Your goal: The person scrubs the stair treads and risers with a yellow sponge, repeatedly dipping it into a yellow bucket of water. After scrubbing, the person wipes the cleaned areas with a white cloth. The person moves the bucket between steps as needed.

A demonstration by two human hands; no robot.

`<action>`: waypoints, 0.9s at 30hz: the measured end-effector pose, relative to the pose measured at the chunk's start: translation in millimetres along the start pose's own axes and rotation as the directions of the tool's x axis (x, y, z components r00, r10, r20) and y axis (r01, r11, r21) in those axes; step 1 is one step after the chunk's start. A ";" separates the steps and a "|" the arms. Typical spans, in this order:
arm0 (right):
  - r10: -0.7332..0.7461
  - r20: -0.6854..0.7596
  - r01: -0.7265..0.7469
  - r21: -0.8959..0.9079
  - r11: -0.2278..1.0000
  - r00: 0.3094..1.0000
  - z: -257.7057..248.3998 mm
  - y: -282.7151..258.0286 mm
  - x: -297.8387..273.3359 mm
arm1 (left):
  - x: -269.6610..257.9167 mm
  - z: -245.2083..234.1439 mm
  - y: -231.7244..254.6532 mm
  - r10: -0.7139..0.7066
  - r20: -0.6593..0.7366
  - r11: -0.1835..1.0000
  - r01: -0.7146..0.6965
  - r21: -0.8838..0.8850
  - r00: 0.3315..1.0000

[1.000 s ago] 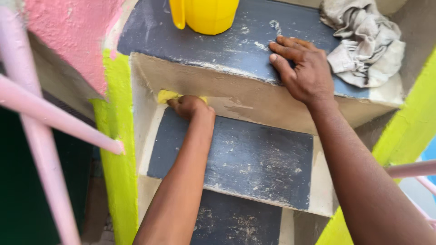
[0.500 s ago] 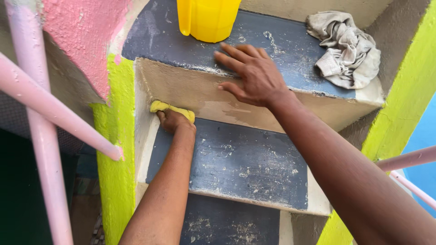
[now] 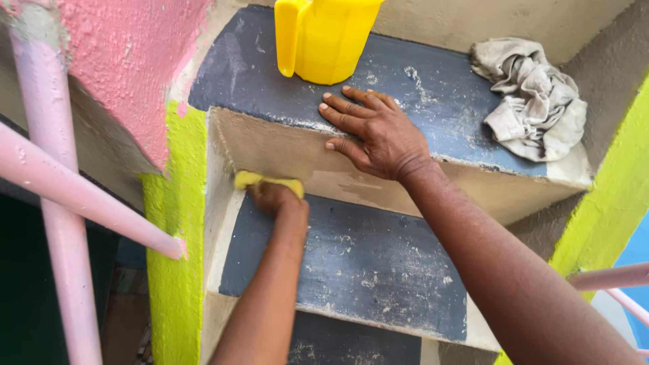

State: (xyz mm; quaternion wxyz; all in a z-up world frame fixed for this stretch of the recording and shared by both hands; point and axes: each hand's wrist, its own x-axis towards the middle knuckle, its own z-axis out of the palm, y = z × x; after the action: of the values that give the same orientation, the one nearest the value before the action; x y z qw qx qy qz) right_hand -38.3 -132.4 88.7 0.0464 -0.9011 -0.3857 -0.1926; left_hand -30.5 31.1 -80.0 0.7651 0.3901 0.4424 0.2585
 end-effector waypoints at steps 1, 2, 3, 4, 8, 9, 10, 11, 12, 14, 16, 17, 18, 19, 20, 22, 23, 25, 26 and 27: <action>0.015 0.003 -0.015 0.001 1.000 1.000 0.0 -1.8 -1.9 | 6.4 -3.9 -1.8 0.019 -0.040 0.993 -0.014 0.120 0.999; 0.030 0.005 -0.030 0.003 1.000 1.000 -0.3 -2.3 -2.9 | 8.2 -4.8 -4.3 0.041 -0.078 0.971 -0.021 0.240 0.996; 0.039 0.003 -0.039 0.009 0.999 0.999 -0.5 -2.4 -3.4 | 7.1 0.1 -6.0 -0.001 -0.095 0.985 0.018 0.171 0.995; 0.049 0.001 -0.049 0.016 0.999 0.999 -0.5 -2.1 -3.2 | 5.3 9.5 -6.0 -0.044 -0.110 0.993 0.056 0.101 0.993; 0.059 -0.002 -0.059 0.016 0.998 0.998 0.7 -2.1 -2.2 | -31.9 21.7 -31.3 0.030 0.054 0.995 -0.025 -0.096 0.998; 0.052 -0.006 -0.052 0.025 0.998 0.999 -0.5 -1.5 -0.8 | -29.4 21.7 -29.3 0.126 0.042 0.988 -0.121 -0.098 0.991; 0.046 -0.011 -0.045 0.034 0.998 0.999 -1.9 -1.3 0.2 | -25.3 21.3 -25.5 0.220 0.029 0.971 -0.216 -0.100 0.975; 0.039 -0.011 -0.038 0.041 0.998 0.999 -2.8 -1.7 -0.2 | -22.4 19.0 -22.2 0.307 0.015 0.948 -0.304 -0.099 0.952; 0.045 -0.009 -0.045 0.052 0.998 0.999 -3.0 -2.6 -0.8 | -13.8 13.5 -13.4 0.214 -0.004 0.970 -0.212 -0.120 0.977; 0.059 -0.006 -0.058 0.076 0.995 0.998 -3.7 -1.6 -3.0 | 6.0 5.7 11.2 0.022 -0.027 0.986 -0.026 -0.163 0.999; 0.057 -0.011 -0.056 0.082 0.995 0.998 -1.8 -1.3 -0.9 | -0.6 12.8 13.0 0.145 -0.096 0.984 -0.153 -0.090 0.985; 0.058 -0.013 -0.057 0.080 0.995 0.998 -1.7 0.0 -1.2 | -6.4 15.9 11.7 0.205 -0.122 0.976 -0.212 -0.052 0.971; 0.062 -0.007 -0.061 0.067 0.996 0.998 -1.8 0.6 -3.1 | -18.8 17.2 5.7 0.072 -0.062 0.993 -0.078 -0.093 0.995; 0.062 -0.008 -0.062 0.061 0.996 0.998 -1.1 -0.4 -1.5 | -37.6 19.3 -2.5 -0.051 -0.003 0.991 0.050 -0.125 0.999; 0.063 -0.009 -0.062 0.055 0.997 0.998 -0.7 -1.5 0.4 | -65.7 23.4 -15.1 -0.014 0.029 1.000 0.014 0.007 0.999; 0.072 -0.011 -0.070 0.091 0.993 0.997 0.0 -3.9 0.6 | -113.4 23.9 -31.8 -0.007 0.079 0.996 0.000 0.088 0.997; 0.078 -0.008 -0.077 0.099 0.992 0.997 -2.5 -1.7 -2.0 | -128.6 24.8 -35.1 -0.036 0.100 0.999 0.032 0.038 0.994; 0.055 -0.014 -0.053 0.100 0.994 0.998 -5.8 0.2 -3.4 | -122.1 27.4 -27.6 -0.134 0.084 0.990 0.129 0.062 0.987; 0.040 -0.021 -0.038 0.106 0.994 0.999 -5.2 -1.0 -1.1 | -111.4 27.6 -22.8 -0.178 0.071 0.982 0.172 0.073 0.982; 0.044 -0.022 -0.041 0.106 0.994 0.999 -5.0 -1.2 -1.1 | -91.0 24.1 -15.5 -0.104 0.066 0.994 0.101 0.052 0.992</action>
State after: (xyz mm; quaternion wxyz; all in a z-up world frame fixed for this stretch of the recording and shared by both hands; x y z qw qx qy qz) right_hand -41.4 -133.5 92.8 0.1024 -0.9030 -0.3755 -0.1818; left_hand -51.8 -53.9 -42.3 0.7825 0.3940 0.4412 0.1945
